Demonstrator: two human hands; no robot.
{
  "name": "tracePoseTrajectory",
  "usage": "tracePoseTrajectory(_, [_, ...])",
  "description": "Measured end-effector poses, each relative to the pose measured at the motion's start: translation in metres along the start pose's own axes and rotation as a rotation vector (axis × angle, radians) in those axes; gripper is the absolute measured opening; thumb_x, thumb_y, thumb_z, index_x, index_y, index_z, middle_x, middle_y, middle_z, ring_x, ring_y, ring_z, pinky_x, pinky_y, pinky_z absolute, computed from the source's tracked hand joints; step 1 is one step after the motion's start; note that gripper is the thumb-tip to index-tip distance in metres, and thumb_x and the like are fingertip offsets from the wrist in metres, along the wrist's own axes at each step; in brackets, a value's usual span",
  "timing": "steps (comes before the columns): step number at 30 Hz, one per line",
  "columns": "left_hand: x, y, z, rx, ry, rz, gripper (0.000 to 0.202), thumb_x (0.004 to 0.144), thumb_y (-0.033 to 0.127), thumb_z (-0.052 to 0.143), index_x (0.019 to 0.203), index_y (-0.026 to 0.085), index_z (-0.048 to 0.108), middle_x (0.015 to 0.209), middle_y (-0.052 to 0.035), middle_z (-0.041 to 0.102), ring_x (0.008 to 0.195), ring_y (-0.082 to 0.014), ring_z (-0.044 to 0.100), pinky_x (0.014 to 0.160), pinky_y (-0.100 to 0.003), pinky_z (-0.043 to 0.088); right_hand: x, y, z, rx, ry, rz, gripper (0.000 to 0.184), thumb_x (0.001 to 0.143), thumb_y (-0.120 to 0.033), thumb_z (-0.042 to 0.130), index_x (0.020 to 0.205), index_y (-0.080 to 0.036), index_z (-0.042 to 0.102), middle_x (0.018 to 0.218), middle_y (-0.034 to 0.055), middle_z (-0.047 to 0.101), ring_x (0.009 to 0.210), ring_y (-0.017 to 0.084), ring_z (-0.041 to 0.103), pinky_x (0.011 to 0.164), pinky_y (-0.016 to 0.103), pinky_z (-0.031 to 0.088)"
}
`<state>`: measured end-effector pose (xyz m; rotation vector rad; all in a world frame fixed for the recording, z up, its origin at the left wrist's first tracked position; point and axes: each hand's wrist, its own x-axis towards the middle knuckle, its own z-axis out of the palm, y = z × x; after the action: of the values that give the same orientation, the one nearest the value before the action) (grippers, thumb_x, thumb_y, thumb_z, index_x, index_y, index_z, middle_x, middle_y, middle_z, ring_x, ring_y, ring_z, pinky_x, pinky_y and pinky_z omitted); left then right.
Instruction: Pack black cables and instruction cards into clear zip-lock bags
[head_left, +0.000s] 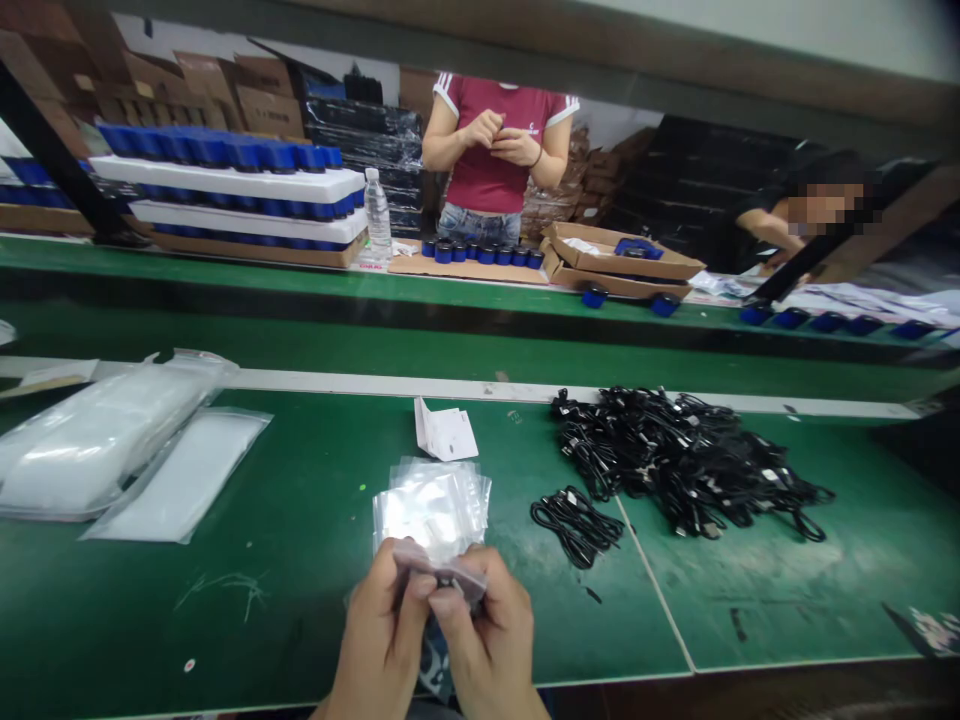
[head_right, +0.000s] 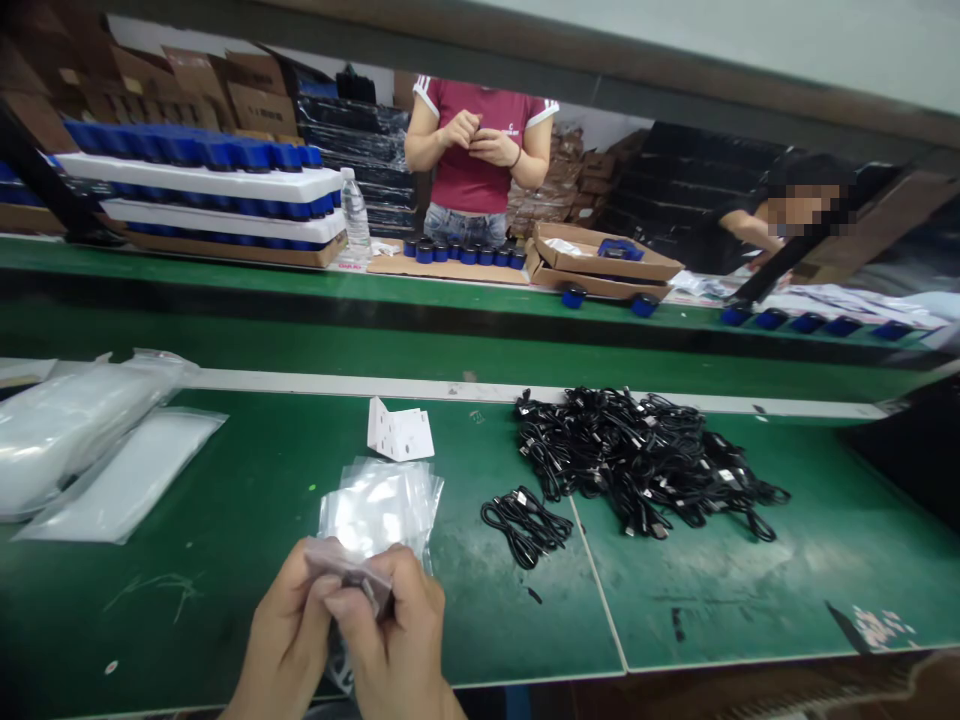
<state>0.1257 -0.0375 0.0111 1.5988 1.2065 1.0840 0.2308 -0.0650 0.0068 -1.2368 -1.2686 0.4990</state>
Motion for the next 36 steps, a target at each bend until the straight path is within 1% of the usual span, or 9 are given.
tracePoseTrajectory(4, [-0.008,0.005,0.009,-0.046,0.193,-0.011,0.033,0.083,0.053,0.047,0.068,0.024,0.054,0.056,0.0054,0.059,0.049,-0.0117,0.053,0.053,-0.020,0.042,-0.010,0.005,0.005,-0.080,0.025,-0.057,0.015,0.084,-0.025,0.055,0.070,-0.021,0.051,0.056,-0.0049,0.049,0.047,0.009,0.045,0.045,0.020,0.034])
tracePoseTrajectory(6, [-0.008,0.008,0.011,-0.064,0.224,-0.003,0.035,0.083,0.054,0.048,0.067,0.024,0.054,0.056,0.0059,0.058,0.049,-0.0111,0.051,0.054,-0.020,0.041,-0.012,0.005,0.006,-0.076,0.031,-0.052,0.013,0.085,-0.025,0.054,0.073,-0.021,0.053,0.058,-0.0040,0.050,0.049,0.011,0.046,0.046,0.021,0.035])
tracePoseTrajectory(9, [-0.003,0.010,0.005,-0.062,0.149,-0.011,0.032,0.084,0.050,0.048,0.066,0.023,0.054,0.058,0.0054,0.058,0.051,-0.0114,0.052,0.053,-0.019,0.041,-0.007,0.002,0.004,0.009,0.015,-0.005,0.012,0.086,-0.025,0.051,0.075,-0.021,0.055,0.061,-0.0032,0.048,0.053,0.012,0.047,0.050,0.022,0.036])
tracePoseTrajectory(14, [0.012,0.011,-0.014,-0.050,-0.202,-0.096,0.022,0.086,0.040,0.050,0.077,0.022,0.059,0.070,0.0023,0.060,0.065,-0.0133,0.058,0.061,-0.019,0.045,0.010,-0.010,-0.009,0.060,-0.044,0.143,0.012,0.086,-0.021,0.052,0.076,-0.020,0.057,0.071,-0.0015,0.049,0.063,0.012,0.050,0.056,0.022,0.039])
tracePoseTrajectory(17, [0.017,0.014,-0.021,-0.063,-0.287,-0.153,0.022,0.085,0.039,0.051,0.077,0.021,0.061,0.073,0.0017,0.059,0.068,-0.0131,0.058,0.063,-0.019,0.044,0.013,-0.012,-0.015,0.007,-0.134,0.195,0.014,0.087,-0.020,0.051,0.074,-0.019,0.056,0.072,-0.0012,0.050,0.066,0.012,0.050,0.061,0.022,0.040])
tracePoseTrajectory(21, [0.018,0.015,-0.024,-0.015,-0.329,-0.168,0.023,0.085,0.038,0.052,0.076,0.020,0.063,0.075,0.0005,0.061,0.072,-0.0139,0.060,0.065,-0.020,0.045,0.010,-0.009,-0.015,-0.037,-0.189,0.229,0.016,0.088,-0.019,0.047,0.073,-0.019,0.052,0.072,-0.0009,0.050,0.068,0.013,0.050,0.062,0.022,0.039])
tracePoseTrajectory(29, [0.016,0.014,-0.028,0.147,-0.289,-0.102,0.024,0.085,0.038,0.052,0.074,0.021,0.065,0.075,0.0004,0.063,0.074,-0.0144,0.061,0.067,-0.020,0.045,0.008,-0.010,-0.015,-0.032,-0.233,0.258,0.016,0.089,-0.022,0.045,0.074,-0.019,0.052,0.074,-0.0005,0.050,0.069,0.013,0.050,0.063,0.023,0.038])
tracePoseTrajectory(32, [0.016,0.014,-0.030,0.150,-0.251,-0.082,0.022,0.084,0.038,0.053,0.074,0.022,0.065,0.077,0.0005,0.064,0.081,-0.0159,0.062,0.071,-0.020,0.045,0.011,-0.011,-0.018,0.027,-0.269,0.309,0.016,0.089,-0.024,0.045,0.076,-0.018,0.053,0.076,0.0005,0.051,0.071,0.014,0.050,0.065,0.024,0.040])
tracePoseTrajectory(36, [0.017,0.012,-0.032,0.148,-0.269,-0.116,0.022,0.083,0.039,0.054,0.073,0.023,0.067,0.078,-0.0002,0.066,0.089,-0.0181,0.062,0.075,-0.021,0.045,0.013,-0.009,-0.021,0.094,-0.265,0.401,0.017,0.086,-0.026,0.048,0.072,-0.018,0.052,0.073,0.0004,0.049,0.068,0.015,0.049,0.065,0.025,0.040])
